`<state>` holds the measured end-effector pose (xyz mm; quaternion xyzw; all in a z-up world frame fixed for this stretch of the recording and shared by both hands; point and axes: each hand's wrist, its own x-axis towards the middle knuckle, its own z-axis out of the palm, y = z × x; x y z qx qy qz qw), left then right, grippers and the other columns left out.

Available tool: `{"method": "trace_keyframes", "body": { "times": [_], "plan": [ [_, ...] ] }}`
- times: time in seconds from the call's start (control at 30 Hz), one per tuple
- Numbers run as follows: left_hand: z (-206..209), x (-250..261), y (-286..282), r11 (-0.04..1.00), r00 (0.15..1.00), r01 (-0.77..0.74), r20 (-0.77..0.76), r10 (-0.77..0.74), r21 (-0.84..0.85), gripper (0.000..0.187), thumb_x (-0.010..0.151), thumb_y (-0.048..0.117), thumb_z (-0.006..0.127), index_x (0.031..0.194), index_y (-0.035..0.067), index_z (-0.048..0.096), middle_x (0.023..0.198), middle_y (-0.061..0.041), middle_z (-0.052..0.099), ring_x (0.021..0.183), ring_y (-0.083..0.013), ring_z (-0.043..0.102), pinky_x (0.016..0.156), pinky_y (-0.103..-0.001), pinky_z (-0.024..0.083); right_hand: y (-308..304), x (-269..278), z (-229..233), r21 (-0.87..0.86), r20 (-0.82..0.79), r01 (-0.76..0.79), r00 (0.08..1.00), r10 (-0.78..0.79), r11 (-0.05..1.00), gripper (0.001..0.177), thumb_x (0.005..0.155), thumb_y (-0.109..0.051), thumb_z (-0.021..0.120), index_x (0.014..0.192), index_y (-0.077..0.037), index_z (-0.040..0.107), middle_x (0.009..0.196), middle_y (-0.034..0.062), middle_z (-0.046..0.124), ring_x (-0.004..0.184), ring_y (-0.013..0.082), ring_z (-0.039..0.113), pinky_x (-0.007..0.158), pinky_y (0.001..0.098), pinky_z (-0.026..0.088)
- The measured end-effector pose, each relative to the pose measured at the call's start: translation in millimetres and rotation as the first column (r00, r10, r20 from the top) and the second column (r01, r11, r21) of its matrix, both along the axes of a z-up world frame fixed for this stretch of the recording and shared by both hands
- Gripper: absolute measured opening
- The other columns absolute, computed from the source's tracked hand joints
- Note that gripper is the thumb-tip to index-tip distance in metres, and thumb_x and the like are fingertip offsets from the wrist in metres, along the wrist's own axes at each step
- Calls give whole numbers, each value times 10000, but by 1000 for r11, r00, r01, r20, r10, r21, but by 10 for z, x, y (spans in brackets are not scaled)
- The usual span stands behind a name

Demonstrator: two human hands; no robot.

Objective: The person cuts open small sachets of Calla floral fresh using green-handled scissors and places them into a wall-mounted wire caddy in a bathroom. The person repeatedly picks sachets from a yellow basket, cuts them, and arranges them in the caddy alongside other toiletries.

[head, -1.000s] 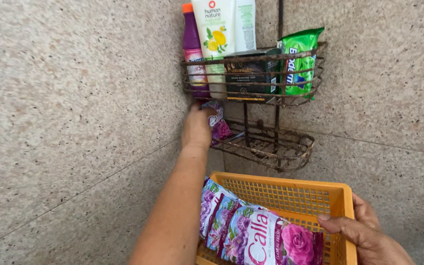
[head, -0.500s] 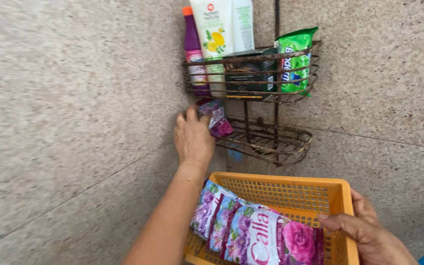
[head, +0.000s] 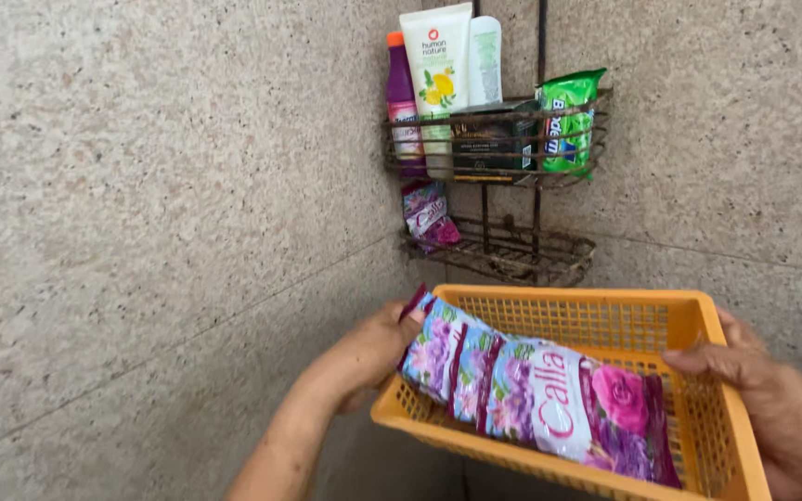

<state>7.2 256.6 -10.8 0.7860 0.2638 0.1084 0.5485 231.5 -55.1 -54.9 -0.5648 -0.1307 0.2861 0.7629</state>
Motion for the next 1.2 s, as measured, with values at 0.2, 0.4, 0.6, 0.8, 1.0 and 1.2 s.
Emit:
{"method": "trace_keyframes", "body": {
  "times": [0.2,0.4,0.6,0.8,1.0,1.2],
  "plan": [
    [45,-23,-192,974,965,-189,208,160,127,392,1023,298,476,1241,39,673,1060,-115,767,948,-209,695,885,-364,539,-44,-106,268,-123,82,157,986,-148,980,727,890,-115,649,1575,-181,412,1308,174,592,1132,342,638,911,559,533],
    [171,-74,-442,976,980,-189,88,180,110,436,1029,348,477,1265,30,659,1093,-109,752,1029,-246,708,939,-384,526,-190,-37,288,-106,103,109,990,-98,988,808,820,-81,665,1583,-200,427,1301,154,638,1126,330,677,931,538,552],
    [277,-110,-740,928,957,91,291,20,-362,548,884,188,729,1391,97,541,1162,-94,734,1080,-198,686,967,-371,551,-378,10,149,-136,37,179,984,-176,974,825,839,-64,658,1609,-240,420,1325,198,630,1158,375,662,953,579,538],
    [344,-62,-988,840,958,38,259,124,-542,719,849,73,684,1498,257,434,1210,-43,716,1071,-178,679,939,-398,554,-456,77,164,-151,109,193,978,-178,969,838,830,-90,669,1617,-218,409,1344,153,616,1204,336,641,979,570,522],
    [174,24,-1119,806,925,61,337,176,-589,699,876,-8,632,1524,199,474,1209,-80,734,1057,-194,689,946,-366,549,-560,10,359,-136,145,182,976,-163,974,826,846,-138,664,1635,-238,442,1358,149,639,1202,331,643,956,528,508],
    [90,173,-1469,771,930,101,335,152,-629,679,868,25,663,1497,221,498,1156,-69,720,1009,-181,673,928,-373,549,-1008,-94,594,-340,233,316,941,-246,886,711,900,-191,654,1588,-186,473,1371,133,637,1196,284,650,950,475,516]
  ]
}}
